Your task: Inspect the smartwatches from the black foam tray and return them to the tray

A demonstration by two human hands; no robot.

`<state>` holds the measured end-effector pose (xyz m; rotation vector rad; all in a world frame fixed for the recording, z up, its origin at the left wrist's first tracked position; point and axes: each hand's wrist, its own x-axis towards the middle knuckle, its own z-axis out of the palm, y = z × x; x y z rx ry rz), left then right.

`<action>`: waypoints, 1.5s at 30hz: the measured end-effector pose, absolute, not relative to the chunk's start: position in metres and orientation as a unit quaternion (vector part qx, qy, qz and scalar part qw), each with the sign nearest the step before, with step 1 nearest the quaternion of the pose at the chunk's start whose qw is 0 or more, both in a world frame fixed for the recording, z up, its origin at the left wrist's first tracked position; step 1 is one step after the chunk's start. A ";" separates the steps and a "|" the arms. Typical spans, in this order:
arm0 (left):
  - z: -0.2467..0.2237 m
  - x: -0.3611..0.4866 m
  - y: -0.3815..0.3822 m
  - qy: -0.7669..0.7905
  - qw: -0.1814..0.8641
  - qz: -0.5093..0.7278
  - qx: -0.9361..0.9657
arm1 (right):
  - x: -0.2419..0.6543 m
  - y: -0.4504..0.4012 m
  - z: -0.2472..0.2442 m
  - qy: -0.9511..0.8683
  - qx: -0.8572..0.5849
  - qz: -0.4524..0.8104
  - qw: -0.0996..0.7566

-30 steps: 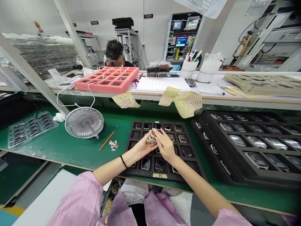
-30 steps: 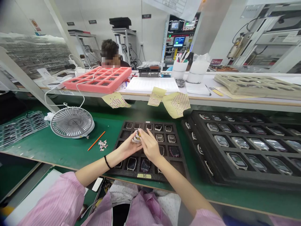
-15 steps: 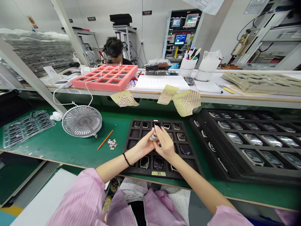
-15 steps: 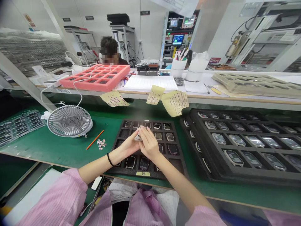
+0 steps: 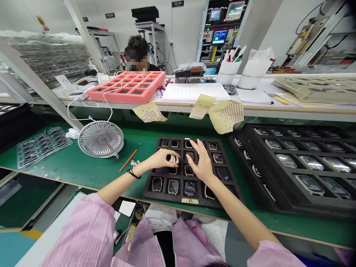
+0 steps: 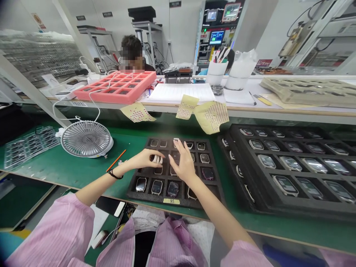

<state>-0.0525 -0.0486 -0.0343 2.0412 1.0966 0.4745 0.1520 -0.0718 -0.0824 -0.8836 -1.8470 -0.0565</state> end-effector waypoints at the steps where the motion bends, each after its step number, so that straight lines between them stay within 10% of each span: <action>1: -0.030 -0.054 -0.049 0.418 0.314 0.117 0.844 | 0.153 -0.072 -0.082 -0.767 -0.370 -0.020 0.524; 8: -0.027 -0.021 -0.061 0.399 0.089 -0.129 0.903 | 0.154 -0.074 -0.087 -0.768 -0.372 -0.020 0.521; 26: -0.031 -0.045 -0.085 0.461 0.099 0.131 0.872 | 0.113 -0.069 -0.087 -0.578 -0.378 0.626 0.362; 37: -0.038 -0.117 -0.094 0.516 0.106 0.196 0.827 | 0.071 -0.063 -0.093 -0.453 -0.390 0.709 0.375; 45: -0.075 -0.202 -0.092 0.487 0.020 -0.006 0.873 | 0.088 -0.061 -0.098 -0.373 -0.303 0.798 0.363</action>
